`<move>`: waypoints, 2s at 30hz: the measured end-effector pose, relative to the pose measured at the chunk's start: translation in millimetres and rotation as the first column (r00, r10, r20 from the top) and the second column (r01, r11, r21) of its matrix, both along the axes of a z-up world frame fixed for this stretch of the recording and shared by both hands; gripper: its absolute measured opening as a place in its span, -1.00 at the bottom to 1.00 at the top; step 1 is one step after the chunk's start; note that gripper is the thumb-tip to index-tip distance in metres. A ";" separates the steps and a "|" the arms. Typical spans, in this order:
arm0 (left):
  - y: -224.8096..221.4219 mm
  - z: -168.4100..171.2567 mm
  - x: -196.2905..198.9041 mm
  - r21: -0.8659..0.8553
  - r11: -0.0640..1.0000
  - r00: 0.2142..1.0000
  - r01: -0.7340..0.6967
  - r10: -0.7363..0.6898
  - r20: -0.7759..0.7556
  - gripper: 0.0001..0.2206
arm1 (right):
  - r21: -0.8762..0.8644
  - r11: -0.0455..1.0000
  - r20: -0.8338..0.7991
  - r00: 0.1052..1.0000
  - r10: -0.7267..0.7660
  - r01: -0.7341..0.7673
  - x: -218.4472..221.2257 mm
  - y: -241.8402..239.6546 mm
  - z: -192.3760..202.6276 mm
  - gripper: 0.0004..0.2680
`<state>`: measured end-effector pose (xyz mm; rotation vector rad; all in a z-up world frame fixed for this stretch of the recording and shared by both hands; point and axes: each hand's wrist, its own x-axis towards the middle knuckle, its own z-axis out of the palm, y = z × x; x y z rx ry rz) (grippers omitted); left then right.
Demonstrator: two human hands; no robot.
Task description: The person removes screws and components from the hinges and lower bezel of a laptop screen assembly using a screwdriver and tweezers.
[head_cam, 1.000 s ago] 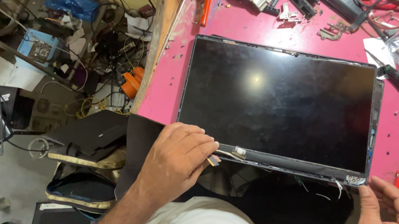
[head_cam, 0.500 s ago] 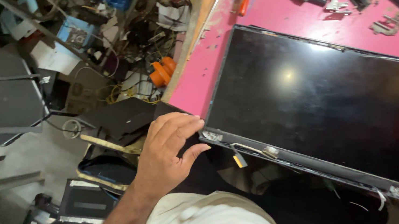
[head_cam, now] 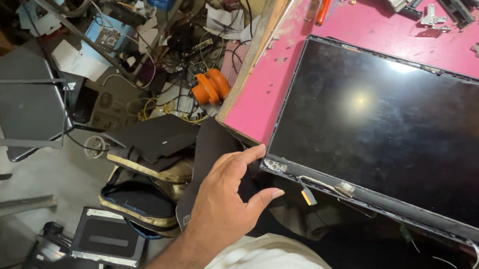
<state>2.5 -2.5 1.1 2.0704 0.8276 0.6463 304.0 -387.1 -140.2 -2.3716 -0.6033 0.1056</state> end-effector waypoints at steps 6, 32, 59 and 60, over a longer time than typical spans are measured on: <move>-4.2 5.3 2.3 -0.054 0.998 0.999 -0.032 0.030 -0.045 -0.35 | 0.009 1.000 0.104 0.994 -0.019 0.018 -17.7 10.6 22.1 -0.80; -4.7 11.6 3.5 -0.452 0.890 0.997 -0.062 0.076 0.014 -0.09 | 0.155 0.982 0.061 0.991 -0.123 0.112 -53.3 69.4 73.3 -0.70; -11.5 -4.0 9.7 -0.790 0.611 0.935 -0.042 0.303 0.184 -0.15 | 0.231 0.966 0.036 0.991 -0.129 0.117 -60.7 84.7 103.9 -0.71; -11.7 -3.3 9.6 -0.795 0.605 0.933 -0.037 0.307 0.190 -0.15 | 0.219 0.969 0.049 0.991 -0.127 0.114 -61.2 84.2 104.2 -0.71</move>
